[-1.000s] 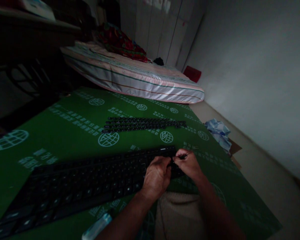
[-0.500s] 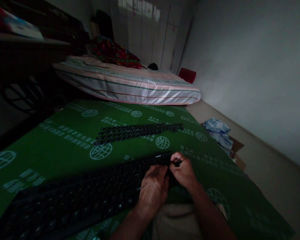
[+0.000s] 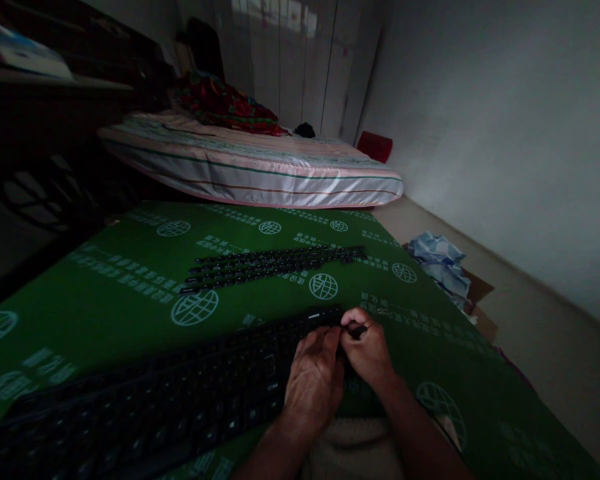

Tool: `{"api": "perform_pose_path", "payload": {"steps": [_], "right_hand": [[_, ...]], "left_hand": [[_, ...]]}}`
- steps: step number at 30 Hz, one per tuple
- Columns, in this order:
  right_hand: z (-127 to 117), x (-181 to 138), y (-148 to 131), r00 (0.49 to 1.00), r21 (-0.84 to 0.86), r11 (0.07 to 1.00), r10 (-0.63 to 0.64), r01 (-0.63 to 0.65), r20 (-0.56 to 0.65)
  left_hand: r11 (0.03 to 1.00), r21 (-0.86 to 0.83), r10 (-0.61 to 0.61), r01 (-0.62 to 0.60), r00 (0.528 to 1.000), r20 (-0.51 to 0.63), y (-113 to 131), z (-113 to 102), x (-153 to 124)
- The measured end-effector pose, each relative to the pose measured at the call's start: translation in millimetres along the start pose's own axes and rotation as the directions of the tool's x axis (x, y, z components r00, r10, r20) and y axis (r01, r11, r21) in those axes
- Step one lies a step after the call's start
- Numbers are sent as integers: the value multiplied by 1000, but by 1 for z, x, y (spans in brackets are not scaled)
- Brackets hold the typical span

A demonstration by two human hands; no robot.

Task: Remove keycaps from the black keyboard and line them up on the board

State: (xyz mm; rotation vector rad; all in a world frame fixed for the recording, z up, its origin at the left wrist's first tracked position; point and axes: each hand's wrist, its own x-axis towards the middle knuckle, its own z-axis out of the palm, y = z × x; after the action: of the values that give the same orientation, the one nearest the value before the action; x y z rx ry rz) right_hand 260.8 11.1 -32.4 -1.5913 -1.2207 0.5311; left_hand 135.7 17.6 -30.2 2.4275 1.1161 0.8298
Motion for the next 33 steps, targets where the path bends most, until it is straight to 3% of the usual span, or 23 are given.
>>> {"api": "perform_pose_path", "payload": {"steps": [11, 16, 22, 28, 33], "right_hand": [[-1, -1, -6, 995, 58, 998, -1, 7, -98], [-4, -1, -8, 1000, 93, 996, 3, -2, -19], [-11, -7, -6, 987, 239, 959, 135, -151, 84], [-19, -8, -7, 978, 233, 966, 66, -112, 197], [-25, -9, -8, 955, 225, 963, 79, -148, 286]], "left_hand": [[999, -35, -9, 9, 1000, 6, 2, -4, 2], [997, -83, -5, 2, 999, -34, 0, -3, 2], [974, -216, -89, 65, 991, -101, -3, -3, 0], [921, -370, -181, 123, 975, -127, -4, -3, -1], [847, -503, -254, 169, 961, -105, -3, -3, -2]]}}
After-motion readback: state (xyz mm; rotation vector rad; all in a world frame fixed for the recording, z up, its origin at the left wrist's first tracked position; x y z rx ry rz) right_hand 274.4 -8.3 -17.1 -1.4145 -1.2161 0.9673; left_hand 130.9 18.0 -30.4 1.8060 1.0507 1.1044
